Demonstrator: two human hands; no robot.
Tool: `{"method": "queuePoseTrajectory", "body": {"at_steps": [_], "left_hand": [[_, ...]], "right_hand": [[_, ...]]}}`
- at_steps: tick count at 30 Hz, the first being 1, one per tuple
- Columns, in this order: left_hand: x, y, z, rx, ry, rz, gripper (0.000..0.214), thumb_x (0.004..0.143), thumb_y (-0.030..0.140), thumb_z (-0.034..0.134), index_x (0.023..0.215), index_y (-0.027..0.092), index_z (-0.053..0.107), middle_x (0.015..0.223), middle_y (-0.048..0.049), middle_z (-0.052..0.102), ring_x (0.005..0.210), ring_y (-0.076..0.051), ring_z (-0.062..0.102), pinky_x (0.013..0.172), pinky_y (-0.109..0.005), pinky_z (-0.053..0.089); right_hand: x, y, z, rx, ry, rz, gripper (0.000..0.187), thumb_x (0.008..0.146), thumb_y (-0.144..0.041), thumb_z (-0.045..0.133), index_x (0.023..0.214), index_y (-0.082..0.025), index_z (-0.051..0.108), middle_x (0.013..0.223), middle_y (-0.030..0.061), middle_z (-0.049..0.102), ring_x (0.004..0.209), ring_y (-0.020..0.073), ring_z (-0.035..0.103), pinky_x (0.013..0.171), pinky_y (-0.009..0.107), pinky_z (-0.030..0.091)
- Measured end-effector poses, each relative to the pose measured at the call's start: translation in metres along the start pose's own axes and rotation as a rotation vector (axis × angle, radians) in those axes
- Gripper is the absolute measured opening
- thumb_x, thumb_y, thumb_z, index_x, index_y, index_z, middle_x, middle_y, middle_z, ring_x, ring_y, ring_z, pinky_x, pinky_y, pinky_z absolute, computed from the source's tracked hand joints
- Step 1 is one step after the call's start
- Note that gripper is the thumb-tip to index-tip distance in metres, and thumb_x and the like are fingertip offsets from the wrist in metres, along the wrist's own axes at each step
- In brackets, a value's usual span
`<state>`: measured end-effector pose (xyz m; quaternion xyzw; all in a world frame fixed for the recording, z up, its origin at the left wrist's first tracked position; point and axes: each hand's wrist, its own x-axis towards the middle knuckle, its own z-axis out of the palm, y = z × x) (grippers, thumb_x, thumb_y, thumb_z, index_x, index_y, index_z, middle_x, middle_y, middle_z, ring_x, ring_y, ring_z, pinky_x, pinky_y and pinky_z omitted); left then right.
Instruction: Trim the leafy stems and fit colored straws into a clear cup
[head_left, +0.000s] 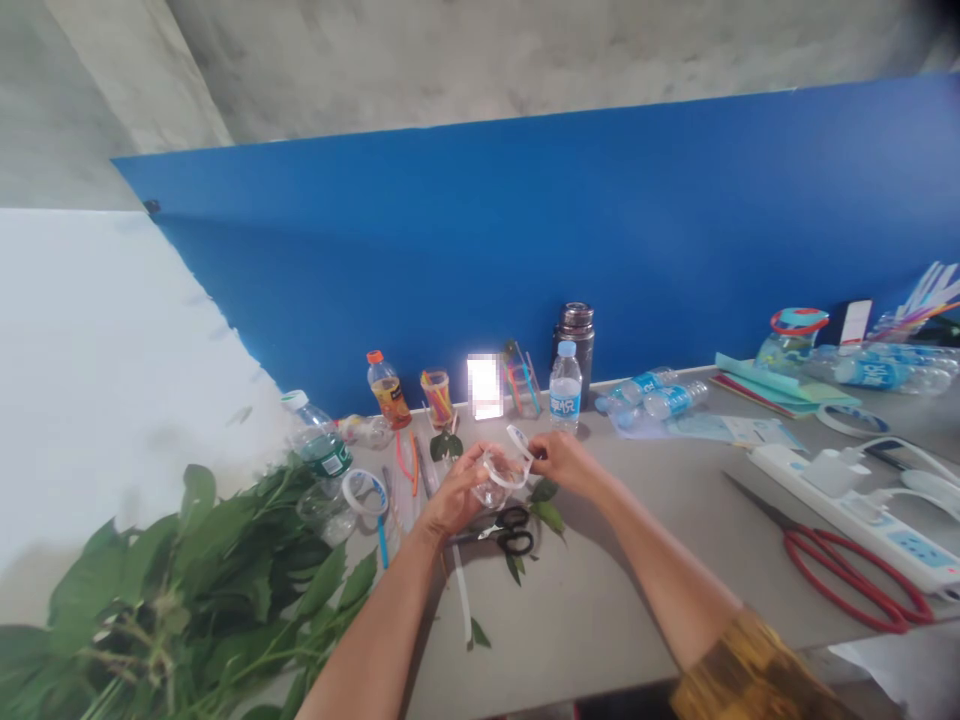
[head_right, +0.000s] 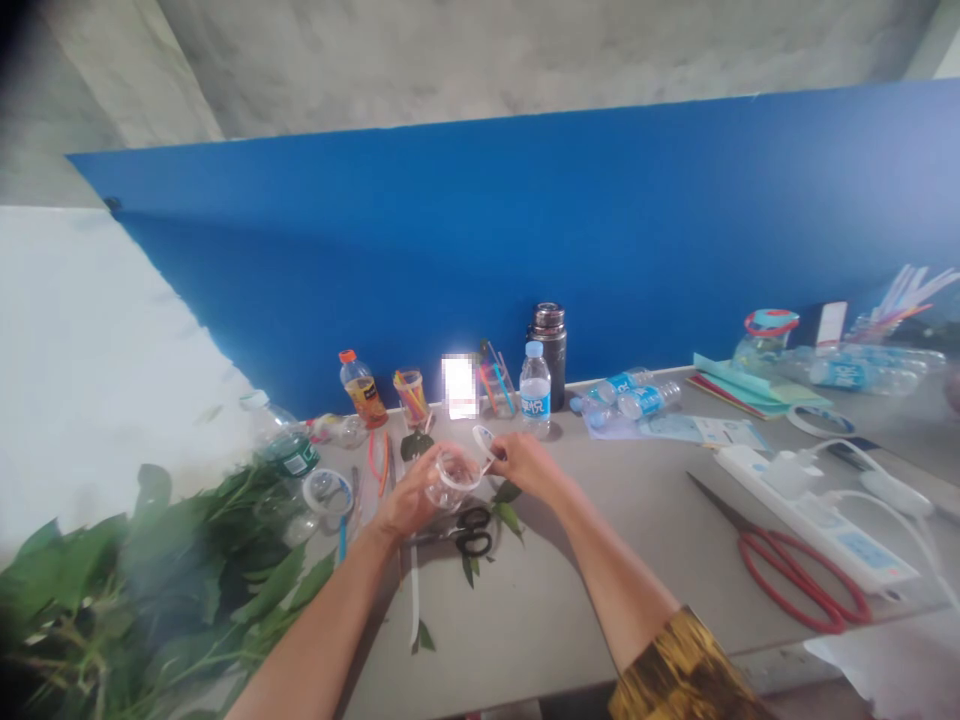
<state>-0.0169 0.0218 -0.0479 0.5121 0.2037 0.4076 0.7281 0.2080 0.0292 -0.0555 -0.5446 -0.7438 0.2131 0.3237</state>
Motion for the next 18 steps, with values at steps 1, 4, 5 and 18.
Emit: {"method": "queuePoseTrajectory", "body": {"at_steps": [1, 4, 5, 18], "left_hand": [[0.000, 0.000, 0.000, -0.001, 0.013, 0.005, 0.052, 0.066, 0.048, 0.089, 0.105, 0.020, 0.069, 0.109, -0.0119, 0.073, 0.083, -0.022, 0.068, 0.069, -0.030, 0.048], [0.002, -0.001, -0.005, -0.002, 0.031, 0.022, 0.048, 0.069, 0.045, 0.087, 0.104, 0.016, 0.073, 0.106, -0.0111, 0.073, 0.078, -0.019, 0.067, 0.068, -0.028, 0.048], [0.002, -0.003, -0.007, -0.009, 0.035, 0.026, 0.048, 0.069, 0.045, 0.087, 0.105, 0.015, 0.074, 0.102, -0.0106, 0.073, 0.077, -0.018, 0.067, 0.068, -0.028, 0.048], [0.006, -0.010, -0.008, -0.053, 0.031, 0.009, 0.052, 0.068, 0.048, 0.087, 0.109, 0.018, 0.078, 0.094, -0.0087, 0.072, 0.081, -0.020, 0.067, 0.078, -0.033, 0.054]], "right_hand": [[0.000, 0.000, 0.000, -0.007, 0.004, 0.008, 0.023, 0.080, -0.026, 0.072, 0.065, -0.017, 0.058, 0.061, -0.0046, 0.046, 0.063, 0.0116, 0.040, 0.059, 0.028, 0.024], [0.001, 0.001, 0.001, -0.026, 0.013, 0.021, 0.021, 0.079, -0.026, 0.072, 0.065, -0.017, 0.059, 0.061, -0.0044, 0.049, 0.062, 0.0117, 0.040, 0.059, 0.028, 0.024], [0.001, 0.001, 0.002, -0.030, 0.016, 0.024, 0.021, 0.079, -0.025, 0.072, 0.065, -0.017, 0.059, 0.060, -0.0044, 0.049, 0.062, 0.0116, 0.040, 0.058, 0.028, 0.024], [0.002, -0.004, 0.004, 0.051, 0.038, -0.019, 0.008, 0.077, -0.021, 0.068, 0.071, -0.016, 0.065, 0.066, -0.0016, 0.057, 0.065, 0.0133, 0.046, 0.059, 0.026, 0.030]]}}
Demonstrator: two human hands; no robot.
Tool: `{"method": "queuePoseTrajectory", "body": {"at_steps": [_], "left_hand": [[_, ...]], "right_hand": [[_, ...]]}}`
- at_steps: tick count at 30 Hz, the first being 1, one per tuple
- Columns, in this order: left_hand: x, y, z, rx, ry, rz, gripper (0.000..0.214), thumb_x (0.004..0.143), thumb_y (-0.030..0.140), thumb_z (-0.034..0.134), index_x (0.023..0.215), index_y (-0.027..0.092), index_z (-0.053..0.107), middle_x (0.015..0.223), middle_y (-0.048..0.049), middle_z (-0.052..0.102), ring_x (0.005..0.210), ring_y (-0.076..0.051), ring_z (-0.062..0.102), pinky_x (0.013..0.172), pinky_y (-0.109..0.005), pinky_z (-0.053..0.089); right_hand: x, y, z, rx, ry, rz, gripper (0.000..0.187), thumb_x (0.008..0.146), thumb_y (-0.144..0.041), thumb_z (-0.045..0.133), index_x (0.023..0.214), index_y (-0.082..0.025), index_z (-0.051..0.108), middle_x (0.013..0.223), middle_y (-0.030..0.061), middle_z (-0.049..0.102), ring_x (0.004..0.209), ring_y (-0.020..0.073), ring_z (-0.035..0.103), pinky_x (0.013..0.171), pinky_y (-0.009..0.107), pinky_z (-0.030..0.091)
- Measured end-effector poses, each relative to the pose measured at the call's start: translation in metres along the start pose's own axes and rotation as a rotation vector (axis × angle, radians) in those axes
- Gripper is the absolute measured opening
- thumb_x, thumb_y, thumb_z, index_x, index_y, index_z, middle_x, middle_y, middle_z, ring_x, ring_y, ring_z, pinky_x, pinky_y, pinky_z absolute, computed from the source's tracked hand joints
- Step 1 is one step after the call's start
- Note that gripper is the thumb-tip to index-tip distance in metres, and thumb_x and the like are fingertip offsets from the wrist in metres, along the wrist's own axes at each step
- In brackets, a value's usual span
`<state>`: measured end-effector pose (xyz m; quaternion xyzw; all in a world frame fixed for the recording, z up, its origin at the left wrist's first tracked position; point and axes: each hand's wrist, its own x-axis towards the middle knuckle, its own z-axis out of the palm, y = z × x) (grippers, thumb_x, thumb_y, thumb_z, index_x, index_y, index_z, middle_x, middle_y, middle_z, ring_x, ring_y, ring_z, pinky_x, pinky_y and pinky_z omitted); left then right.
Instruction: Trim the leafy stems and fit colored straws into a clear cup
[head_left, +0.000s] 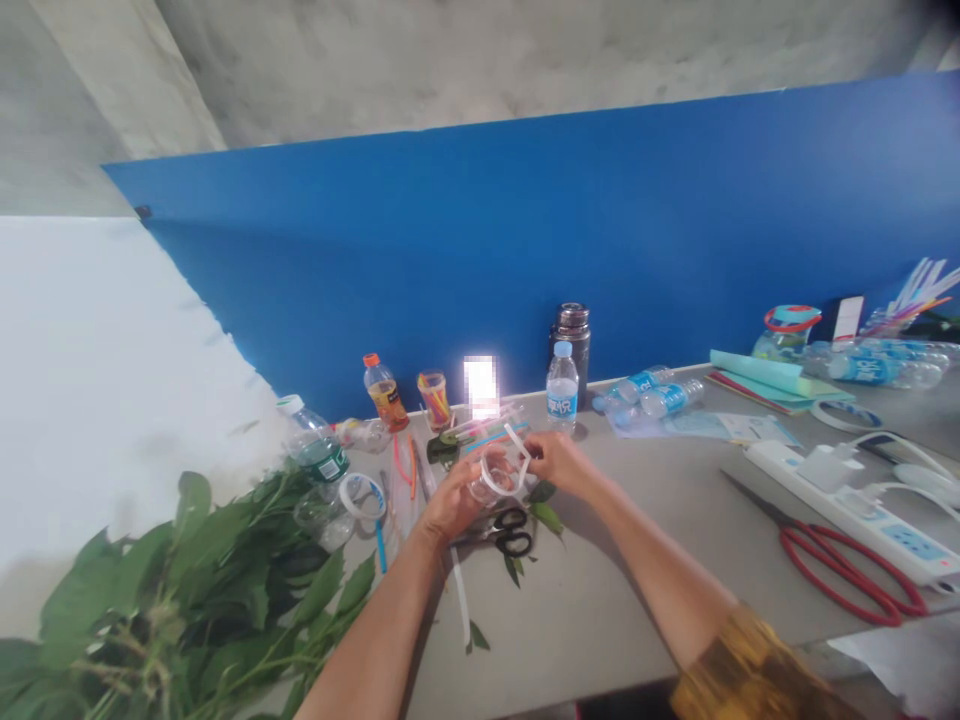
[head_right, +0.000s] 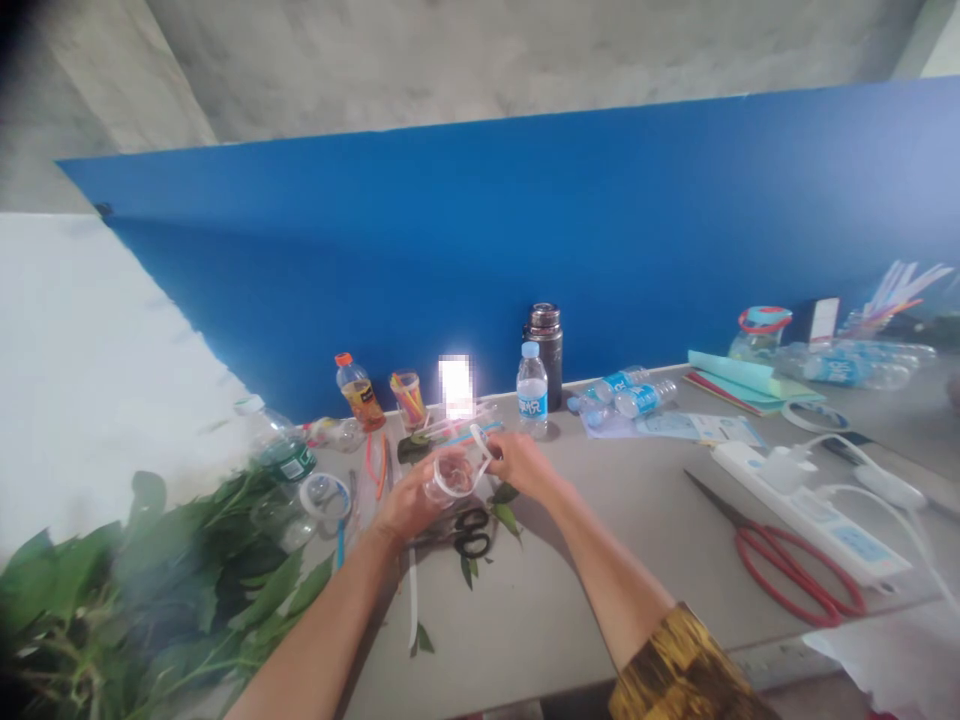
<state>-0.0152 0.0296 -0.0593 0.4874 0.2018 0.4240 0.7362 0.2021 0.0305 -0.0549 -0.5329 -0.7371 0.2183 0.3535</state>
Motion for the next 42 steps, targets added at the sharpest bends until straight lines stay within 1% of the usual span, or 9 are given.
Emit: {"method": "queuePoseTrajectory", "body": {"at_steps": [4, 10, 14, 18, 24, 30, 33, 38, 42], "left_hand": [[-0.001, 0.003, 0.000, 0.050, 0.003, 0.010, 0.053, 0.069, 0.050, 0.085, 0.111, 0.018, 0.076, 0.095, -0.0099, 0.072, 0.083, -0.022, 0.067, 0.079, -0.036, 0.055], [-0.001, 0.002, 0.000, 0.125, -0.001, 0.013, 0.057, 0.071, 0.058, 0.083, 0.107, 0.015, 0.075, 0.088, -0.0115, 0.073, 0.083, -0.030, 0.067, 0.079, -0.045, 0.055], [0.001, -0.002, -0.002, 0.052, -0.050, -0.028, 0.062, 0.070, 0.064, 0.082, 0.107, 0.015, 0.072, 0.085, -0.0110, 0.073, 0.068, -0.023, 0.066, 0.065, -0.038, 0.053], [0.002, -0.004, -0.004, 0.004, -0.068, -0.050, 0.058, 0.071, 0.061, 0.082, 0.106, 0.016, 0.072, 0.083, -0.0110, 0.074, 0.062, -0.020, 0.065, 0.057, -0.032, 0.051], [0.003, -0.009, -0.012, -0.006, -0.027, -0.100, 0.054, 0.071, 0.058, 0.085, 0.103, 0.016, 0.074, 0.080, -0.0111, 0.074, 0.067, -0.022, 0.068, 0.060, -0.031, 0.052], [0.005, -0.014, -0.016, 0.031, -0.023, -0.173, 0.049, 0.075, 0.057, 0.081, 0.100, 0.015, 0.073, 0.079, -0.0119, 0.073, 0.062, -0.021, 0.065, 0.055, -0.031, 0.049], [0.004, -0.011, -0.015, 0.033, -0.009, -0.214, 0.048, 0.076, 0.059, 0.080, 0.095, 0.015, 0.074, 0.076, -0.0118, 0.072, 0.061, -0.020, 0.065, 0.054, -0.030, 0.047], [-0.001, -0.003, -0.014, 0.040, -0.030, -0.273, 0.054, 0.073, 0.066, 0.080, 0.091, 0.015, 0.073, 0.075, -0.0109, 0.072, 0.058, -0.019, 0.064, 0.055, -0.029, 0.046], [-0.003, 0.000, -0.015, 0.063, -0.017, -0.323, 0.056, 0.075, 0.070, 0.076, 0.091, 0.017, 0.072, 0.074, -0.0088, 0.072, 0.053, -0.017, 0.063, 0.051, -0.027, 0.043]], "right_hand": [[-0.002, 0.001, -0.002, 0.112, -0.015, -0.033, 0.002, 0.074, -0.018, 0.067, 0.076, -0.017, 0.068, 0.070, -0.0008, 0.062, 0.067, 0.0139, 0.050, 0.061, 0.026, 0.035], [-0.002, 0.006, 0.000, 0.371, -0.165, -0.050, 0.024, 0.072, -0.013, 0.062, 0.093, -0.017, 0.073, 0.085, 0.0022, 0.070, 0.075, 0.0156, 0.061, 0.067, 0.026, 0.047], [-0.002, 0.005, 0.000, 0.425, -0.193, -0.035, 0.029, 0.074, -0.010, 0.058, 0.099, -0.017, 0.073, 0.093, 0.0058, 0.073, 0.076, 0.0160, 0.065, 0.069, 0.026, 0.050], [-0.004, 0.001, -0.003, 0.354, -0.185, -0.073, 0.027, 0.076, -0.008, 0.056, 0.096, -0.018, 0.073, 0.092, 0.0045, 0.073, 0.076, 0.0158, 0.064, 0.070, 0.024, 0.049], [-0.006, -0.007, -0.008, 0.186, -0.152, -0.109, 0.022, 0.078, -0.009, 0.056, 0.089, -0.020, 0.072, 0.091, 0.0036, 0.072, 0.080, 0.0169, 0.062, 0.073, 0.025, 0.046], [-0.008, -0.016, -0.011, 0.156, -0.085, -0.175, 0.026, 0.078, -0.008, 0.055, 0.096, -0.019, 0.071, 0.099, 0.0042, 0.074, 0.088, 0.0193, 0.062, 0.079, 0.027, 0.044], [-0.009, -0.019, -0.010, 0.128, -0.053, -0.164, 0.027, 0.078, -0.010, 0.056, 0.099, -0.019, 0.070, 0.098, 0.0039, 0.073, 0.087, 0.0196, 0.061, 0.079, 0.028, 0.042], [-0.011, -0.023, -0.009, 0.051, -0.022, -0.145, 0.020, 0.082, -0.012, 0.055, 0.096, -0.020, 0.066, 0.090, 0.0020, 0.069, 0.080, 0.0174, 0.058, 0.074, 0.027, 0.040], [-0.014, -0.030, -0.009, 0.015, 0.012, -0.175, 0.016, 0.086, -0.012, 0.054, 0.095, -0.020, 0.064, 0.089, 0.0020, 0.068, 0.078, 0.0169, 0.057, 0.073, 0.026, 0.039]]}}
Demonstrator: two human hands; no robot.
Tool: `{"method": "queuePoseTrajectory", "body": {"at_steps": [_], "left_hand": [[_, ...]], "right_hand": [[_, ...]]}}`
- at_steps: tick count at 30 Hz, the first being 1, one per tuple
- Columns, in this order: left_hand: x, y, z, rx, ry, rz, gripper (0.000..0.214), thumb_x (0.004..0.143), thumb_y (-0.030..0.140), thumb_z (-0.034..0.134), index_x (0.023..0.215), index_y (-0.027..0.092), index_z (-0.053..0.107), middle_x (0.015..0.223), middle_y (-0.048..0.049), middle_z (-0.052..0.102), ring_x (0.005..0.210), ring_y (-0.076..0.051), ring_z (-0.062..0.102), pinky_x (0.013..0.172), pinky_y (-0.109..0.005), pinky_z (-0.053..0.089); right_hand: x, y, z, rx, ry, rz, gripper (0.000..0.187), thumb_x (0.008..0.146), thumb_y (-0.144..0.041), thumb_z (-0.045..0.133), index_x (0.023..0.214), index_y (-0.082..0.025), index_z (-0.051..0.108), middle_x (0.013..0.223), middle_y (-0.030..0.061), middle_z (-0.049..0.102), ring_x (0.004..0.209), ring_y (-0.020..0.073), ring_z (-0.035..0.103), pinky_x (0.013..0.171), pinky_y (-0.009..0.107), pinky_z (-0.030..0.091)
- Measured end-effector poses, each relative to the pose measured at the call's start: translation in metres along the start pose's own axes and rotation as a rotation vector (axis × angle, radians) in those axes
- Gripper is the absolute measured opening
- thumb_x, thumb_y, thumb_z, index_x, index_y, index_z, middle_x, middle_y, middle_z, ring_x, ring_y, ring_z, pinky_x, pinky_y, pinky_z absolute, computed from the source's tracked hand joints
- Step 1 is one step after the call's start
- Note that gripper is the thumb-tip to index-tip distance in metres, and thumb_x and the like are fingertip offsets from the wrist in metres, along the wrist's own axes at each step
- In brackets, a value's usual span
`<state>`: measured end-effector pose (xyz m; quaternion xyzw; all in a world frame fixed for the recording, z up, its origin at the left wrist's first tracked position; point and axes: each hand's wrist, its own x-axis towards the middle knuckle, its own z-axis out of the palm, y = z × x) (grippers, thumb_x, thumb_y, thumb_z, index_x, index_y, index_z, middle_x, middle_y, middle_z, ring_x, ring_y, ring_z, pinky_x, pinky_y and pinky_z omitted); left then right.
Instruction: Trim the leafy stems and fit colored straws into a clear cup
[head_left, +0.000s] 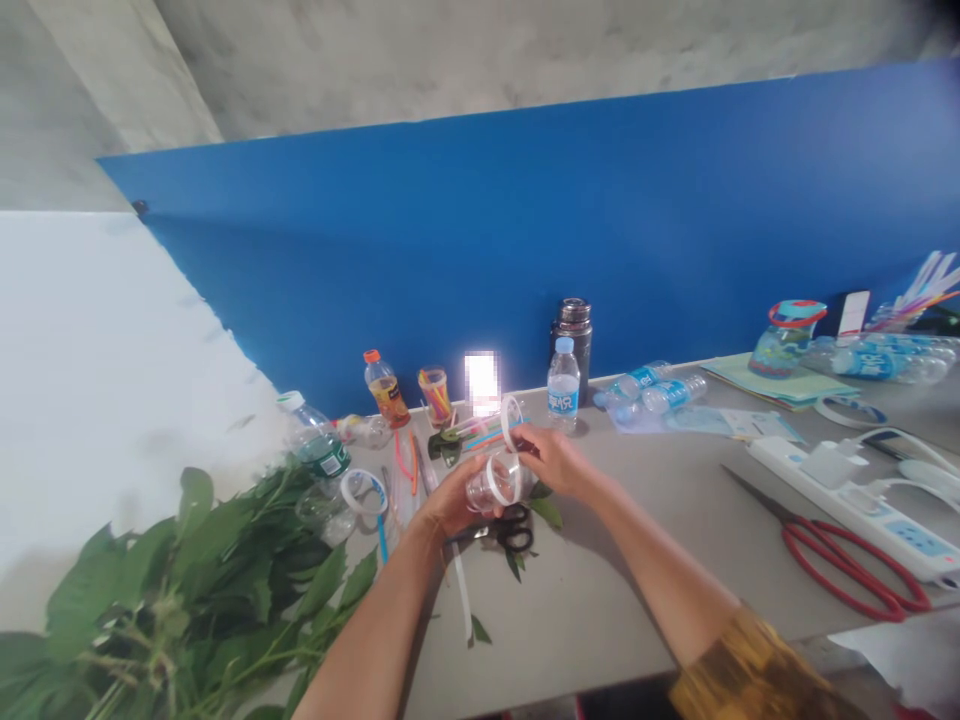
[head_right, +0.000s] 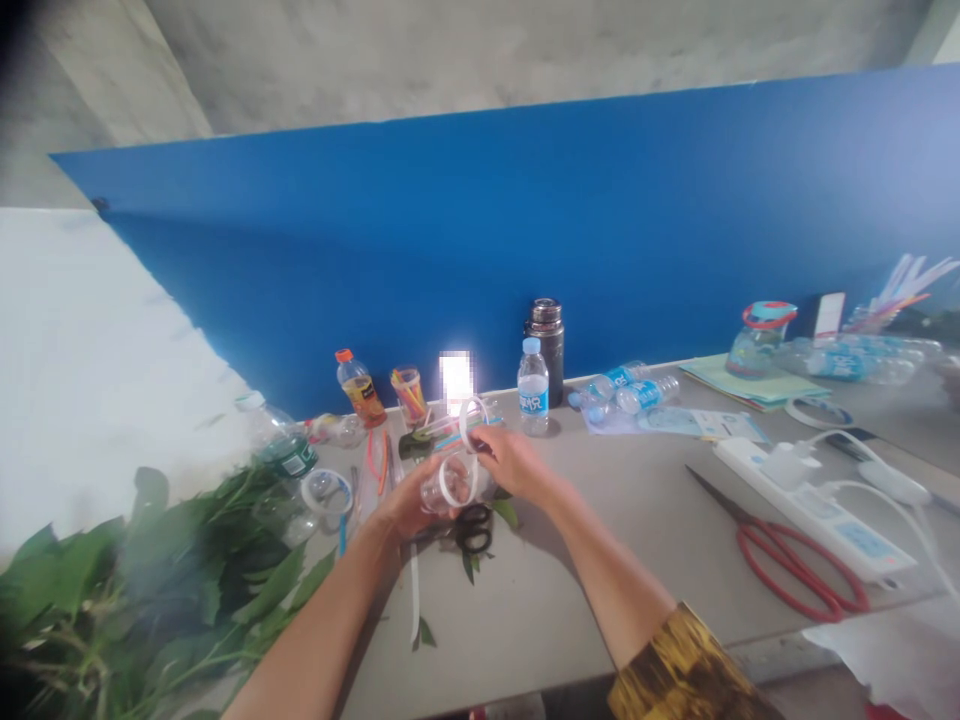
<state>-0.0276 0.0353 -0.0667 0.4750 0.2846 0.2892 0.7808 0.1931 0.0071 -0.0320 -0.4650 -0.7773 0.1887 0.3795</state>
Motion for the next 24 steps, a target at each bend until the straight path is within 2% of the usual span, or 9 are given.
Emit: {"method": "queuePoseTrajectory", "body": {"at_steps": [4, 8, 12, 16, 21, 24], "left_hand": [[0.000, 0.001, -0.003, 0.021, -0.004, -0.040, 0.061, 0.073, 0.075, 0.075, 0.091, 0.016, 0.071, 0.071, -0.0071, 0.072, 0.049, -0.017, 0.063, 0.047, -0.025, 0.042], [0.000, 0.000, -0.005, 0.013, -0.034, -0.078, 0.066, 0.070, 0.076, 0.077, 0.090, 0.013, 0.072, 0.072, -0.0094, 0.073, 0.048, -0.017, 0.063, 0.044, -0.024, 0.036], [0.000, -0.001, -0.006, 0.003, -0.076, -0.087, 0.063, 0.074, 0.075, 0.074, 0.087, 0.013, 0.073, 0.071, -0.0096, 0.073, 0.047, -0.017, 0.063, 0.043, -0.024, 0.030], [0.000, -0.003, -0.010, 0.018, -0.093, -0.111, 0.062, 0.081, 0.074, 0.068, 0.088, 0.013, 0.072, 0.070, -0.0091, 0.072, 0.046, -0.016, 0.061, 0.043, -0.024, 0.027], [-0.001, -0.003, -0.011, 0.058, -0.149, -0.155, 0.076, 0.077, 0.087, 0.061, 0.084, 0.012, 0.073, 0.071, -0.0129, 0.072, 0.046, -0.016, 0.059, 0.040, -0.024, 0.024], [-0.001, 0.000, -0.006, 0.050, -0.153, -0.156, 0.080, 0.075, 0.091, 0.057, 0.088, 0.013, 0.074, 0.071, -0.0115, 0.072, 0.045, -0.015, 0.059, 0.038, -0.023, 0.024]], "right_hand": [[-0.001, -0.001, 0.002, 0.002, 0.031, -0.075, 0.017, 0.089, -0.012, 0.055, 0.098, -0.021, 0.066, 0.091, 0.0027, 0.070, 0.078, 0.0176, 0.059, 0.072, 0.027, 0.041], [-0.001, 0.003, 0.005, 0.006, 0.047, -0.136, 0.023, 0.092, -0.013, 0.056, 0.108, -0.023, 0.070, 0.101, 0.0047, 0.074, 0.085, 0.0194, 0.065, 0.077, 0.029, 0.046], [-0.001, 0.007, 0.008, 0.012, 0.062, -0.179, 0.033, 0.092, -0.011, 0.056, 0.118, -0.024, 0.071, 0.112, 0.0061, 0.076, 0.093, 0.0201, 0.069, 0.082, 0.031, 0.050], [-0.001, 0.005, 0.009, 0.037, 0.042, -0.182, 0.039, 0.092, -0.009, 0.056, 0.125, -0.025, 0.070, 0.115, 0.0063, 0.077, 0.096, 0.0209, 0.071, 0.084, 0.032, 0.053], [-0.003, -0.001, 0.011, 0.106, 0.022, -0.145, 0.042, 0.089, -0.007, 0.059, 0.124, -0.027, 0.070, 0.111, 0.0025, 0.079, 0.095, 0.0204, 0.073, 0.084, 0.032, 0.054], [-0.002, 0.000, 0.012, 0.129, 0.014, -0.156, 0.043, 0.089, -0.007, 0.059, 0.125, -0.028, 0.070, 0.110, 0.0014, 0.079, 0.092, 0.0193, 0.074, 0.084, 0.031, 0.054]]}}
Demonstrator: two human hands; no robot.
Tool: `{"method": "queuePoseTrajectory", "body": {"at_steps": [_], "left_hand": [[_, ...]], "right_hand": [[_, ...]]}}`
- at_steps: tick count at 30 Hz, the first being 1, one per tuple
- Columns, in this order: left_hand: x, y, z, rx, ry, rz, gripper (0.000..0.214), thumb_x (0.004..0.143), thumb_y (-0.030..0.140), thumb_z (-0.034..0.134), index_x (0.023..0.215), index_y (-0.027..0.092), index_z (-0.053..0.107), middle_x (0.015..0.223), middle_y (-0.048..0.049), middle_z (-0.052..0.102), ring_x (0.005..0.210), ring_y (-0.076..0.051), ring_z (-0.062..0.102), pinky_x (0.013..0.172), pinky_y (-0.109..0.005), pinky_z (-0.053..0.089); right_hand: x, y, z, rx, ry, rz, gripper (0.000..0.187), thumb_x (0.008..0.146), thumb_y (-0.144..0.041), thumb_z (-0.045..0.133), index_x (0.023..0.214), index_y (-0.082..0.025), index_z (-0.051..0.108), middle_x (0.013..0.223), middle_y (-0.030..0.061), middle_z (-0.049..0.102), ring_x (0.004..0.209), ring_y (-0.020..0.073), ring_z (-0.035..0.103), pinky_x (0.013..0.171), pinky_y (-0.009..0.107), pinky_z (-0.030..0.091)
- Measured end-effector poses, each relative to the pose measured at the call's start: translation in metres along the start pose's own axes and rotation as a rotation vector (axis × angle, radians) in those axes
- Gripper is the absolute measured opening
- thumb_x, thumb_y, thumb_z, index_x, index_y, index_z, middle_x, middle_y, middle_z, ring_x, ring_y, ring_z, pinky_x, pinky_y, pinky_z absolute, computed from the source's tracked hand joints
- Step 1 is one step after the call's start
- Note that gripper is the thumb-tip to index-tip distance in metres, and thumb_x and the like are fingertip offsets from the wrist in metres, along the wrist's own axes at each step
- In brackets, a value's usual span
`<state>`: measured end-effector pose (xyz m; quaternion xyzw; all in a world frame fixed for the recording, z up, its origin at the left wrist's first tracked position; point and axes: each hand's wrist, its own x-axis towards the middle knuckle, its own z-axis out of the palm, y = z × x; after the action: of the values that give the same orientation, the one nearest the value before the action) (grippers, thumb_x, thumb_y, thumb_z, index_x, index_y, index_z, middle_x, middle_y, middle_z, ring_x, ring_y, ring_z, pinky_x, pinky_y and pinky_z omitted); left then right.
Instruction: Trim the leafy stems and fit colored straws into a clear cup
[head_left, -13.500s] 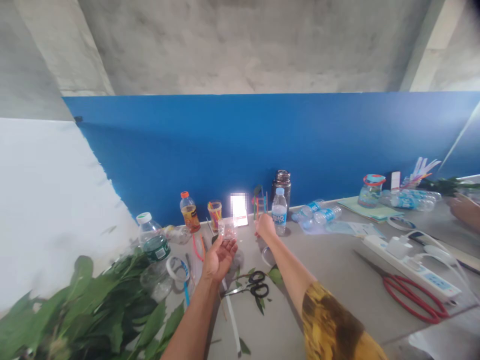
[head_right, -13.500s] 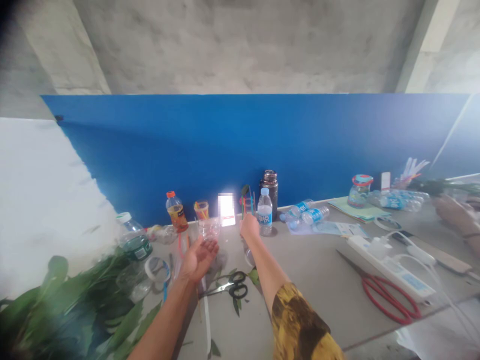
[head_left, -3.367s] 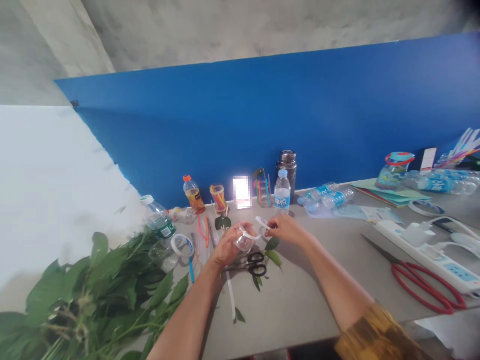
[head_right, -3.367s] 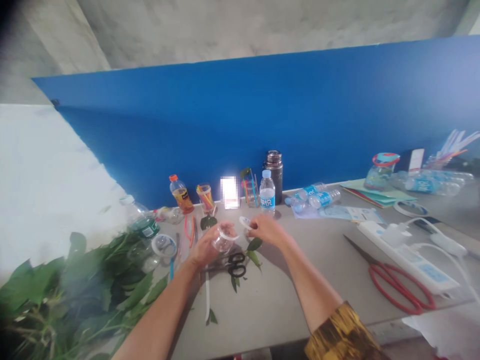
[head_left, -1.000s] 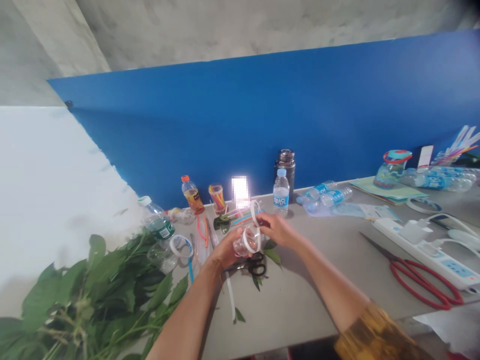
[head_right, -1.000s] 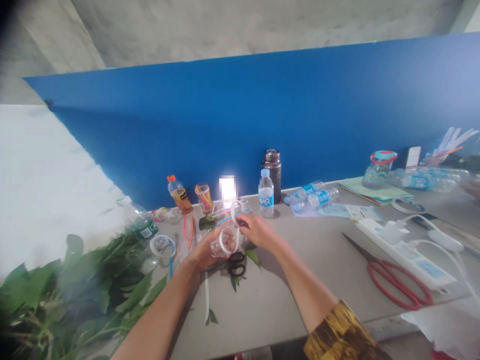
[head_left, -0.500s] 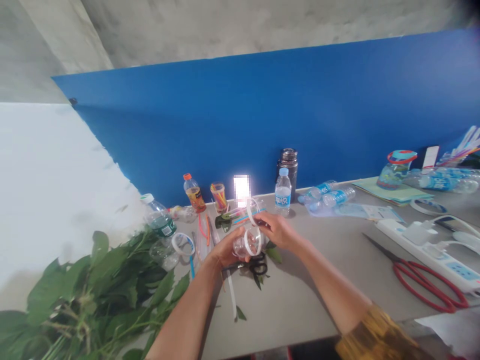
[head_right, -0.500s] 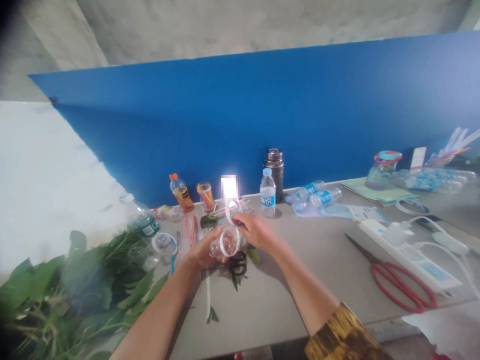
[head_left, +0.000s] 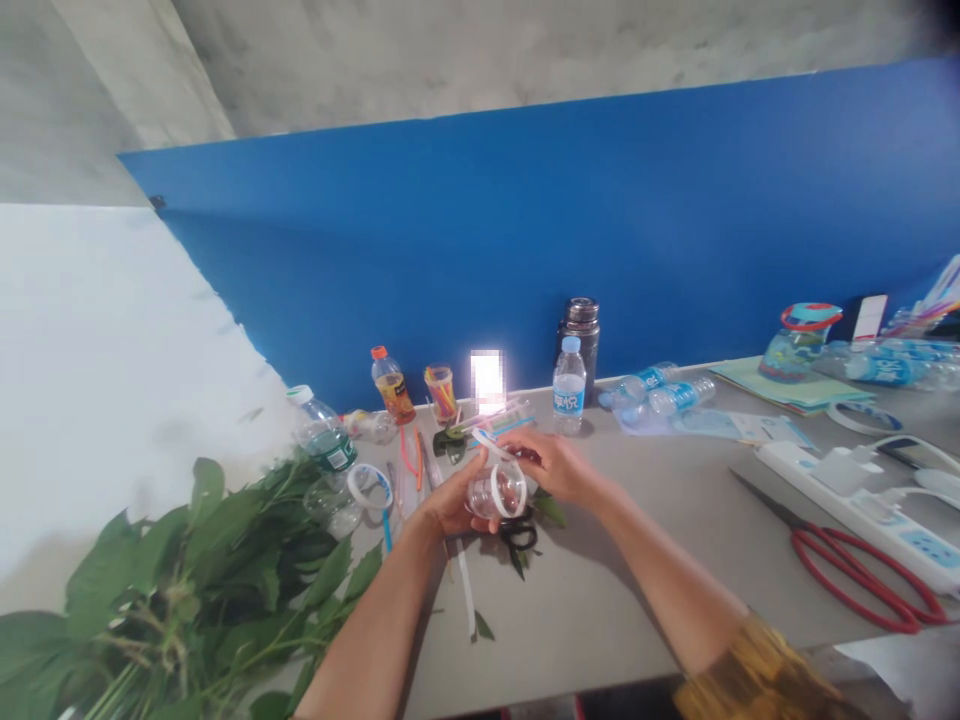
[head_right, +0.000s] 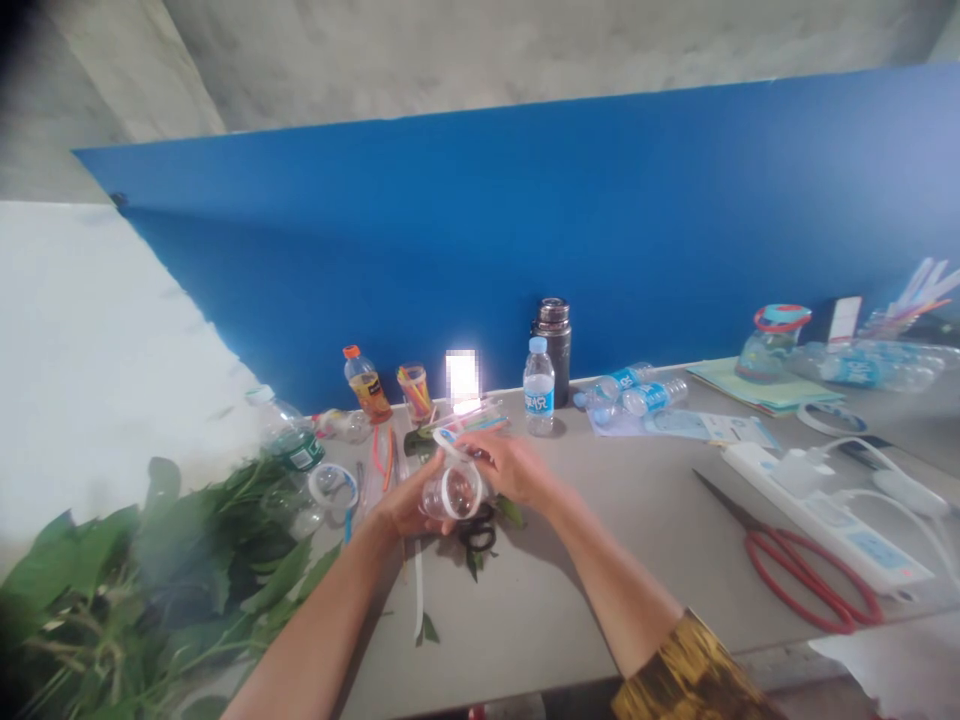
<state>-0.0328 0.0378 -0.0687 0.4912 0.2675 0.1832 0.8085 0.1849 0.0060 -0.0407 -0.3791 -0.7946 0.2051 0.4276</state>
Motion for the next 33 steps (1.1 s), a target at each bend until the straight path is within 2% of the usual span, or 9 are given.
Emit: {"method": "queuePoseTrajectory", "body": {"at_steps": [2, 6, 11, 14, 16, 20, 23, 27, 33], "left_hand": [[0.000, 0.002, 0.006, -0.015, 0.024, 0.041, 0.077, 0.072, 0.087, 0.066, 0.092, 0.013, 0.075, 0.070, -0.0090, 0.071, 0.046, -0.015, 0.059, 0.039, -0.022, 0.030], [-0.001, 0.006, 0.016, 0.007, 0.127, 0.140, 0.061, 0.068, 0.064, 0.088, 0.098, 0.013, 0.077, 0.077, -0.0073, 0.071, 0.057, -0.015, 0.064, 0.050, -0.024, 0.046], [-0.002, 0.005, 0.018, 0.002, 0.169, 0.167, 0.059, 0.062, 0.056, 0.094, 0.099, 0.013, 0.079, 0.083, -0.0092, 0.073, 0.067, -0.018, 0.067, 0.063, -0.030, 0.055], [-0.003, 0.004, 0.017, 0.014, 0.218, 0.207, 0.057, 0.061, 0.052, 0.097, 0.098, 0.013, 0.080, 0.089, -0.0101, 0.075, 0.076, -0.020, 0.070, 0.074, -0.032, 0.057], [-0.003, 0.005, 0.017, 0.042, 0.210, 0.216, 0.054, 0.061, 0.051, 0.097, 0.096, 0.013, 0.080, 0.089, -0.0104, 0.075, 0.079, -0.021, 0.070, 0.078, -0.033, 0.056], [-0.005, 0.004, 0.017, 0.050, 0.127, 0.194, 0.051, 0.064, 0.048, 0.095, 0.096, 0.013, 0.079, 0.081, -0.0084, 0.073, 0.072, -0.018, 0.068, 0.078, -0.035, 0.055], [-0.006, 0.004, 0.018, 0.042, 0.087, 0.179, 0.052, 0.066, 0.046, 0.094, 0.104, 0.014, 0.079, 0.084, -0.0085, 0.074, 0.073, -0.018, 0.068, 0.078, -0.035, 0.055], [-0.011, 0.009, 0.024, 0.043, 0.104, 0.204, 0.063, 0.062, 0.044, 0.097, 0.114, 0.015, 0.077, 0.094, -0.0102, 0.076, 0.077, -0.020, 0.070, 0.080, -0.036, 0.055], [-0.017, 0.019, 0.031, 0.098, 0.129, 0.219, 0.070, 0.061, 0.048, 0.098, 0.118, 0.015, 0.076, 0.099, -0.0126, 0.077, 0.079, -0.023, 0.071, 0.077, -0.038, 0.057]], "right_hand": [[0.000, 0.002, 0.000, -0.011, 0.014, 0.012, 0.045, 0.088, -0.005, 0.058, 0.125, -0.029, 0.071, 0.110, 0.0014, 0.079, 0.093, 0.0192, 0.074, 0.084, 0.032, 0.055], [0.000, 0.005, -0.002, -0.041, 0.030, 0.024, 0.053, 0.085, 0.000, 0.055, 0.127, -0.029, 0.069, 0.105, 0.0015, 0.079, 0.096, 0.0193, 0.073, 0.087, 0.032, 0.055], [0.001, 0.004, -0.003, -0.005, 0.042, -0.039, 0.046, 0.090, -0.004, 0.055, 0.128, -0.025, 0.068, 0.107, 0.0035, 0.079, 0.098, 0.0190, 0.073, 0.089, 0.032, 0.056], [0.001, 0.005, -0.002, -0.025, 0.060, -0.065, 0.041, 0.093, -0.008, 0.056, 0.127, -0.025, 0.067, 0.106, 0.0038, 0.079, 0.099, 0.0197, 0.074, 0.089, 0.033, 0.056], [0.001, 0.005, -0.002, -0.048, 0.056, -0.071, 0.041, 0.093, -0.008, 0.056, 0.129, -0.026, 0.066, 0.106, 0.0036, 0.079, 0.101, 0.0202, 0.074, 0.089, 0.033, 0.057], [-0.001, 0.007, -0.002, -0.102, 0.033, -0.091, 0.046, 0.093, -0.006, 0.054, 0.133, -0.027, 0.064, 0.111, 0.0041, 0.078, 0.104, 0.0210, 0.073, 0.090, 0.033, 0.057], [-0.001, 0.007, -0.002, -0.157, 0.060, -0.151, 0.043, 0.095, -0.007, 0.054, 0.131, -0.027, 0.064, 0.113, 0.0054, 0.077, 0.104, 0.0214, 0.071, 0.090, 0.033, 0.056], [-0.001, 0.005, 0.000, -0.197, 0.085, -0.247, 0.036, 0.099, -0.009, 0.050, 0.129, -0.024, 0.065, 0.110, 0.0072, 0.076, 0.101, 0.0225, 0.070, 0.089, 0.036, 0.057], [-0.002, 0.002, 0.001, -0.262, 0.099, -0.280, 0.033, 0.103, -0.015, 0.048, 0.129, -0.026, 0.066, 0.107, 0.0075, 0.076, 0.098, 0.0220, 0.070, 0.088, 0.036, 0.058]]}}
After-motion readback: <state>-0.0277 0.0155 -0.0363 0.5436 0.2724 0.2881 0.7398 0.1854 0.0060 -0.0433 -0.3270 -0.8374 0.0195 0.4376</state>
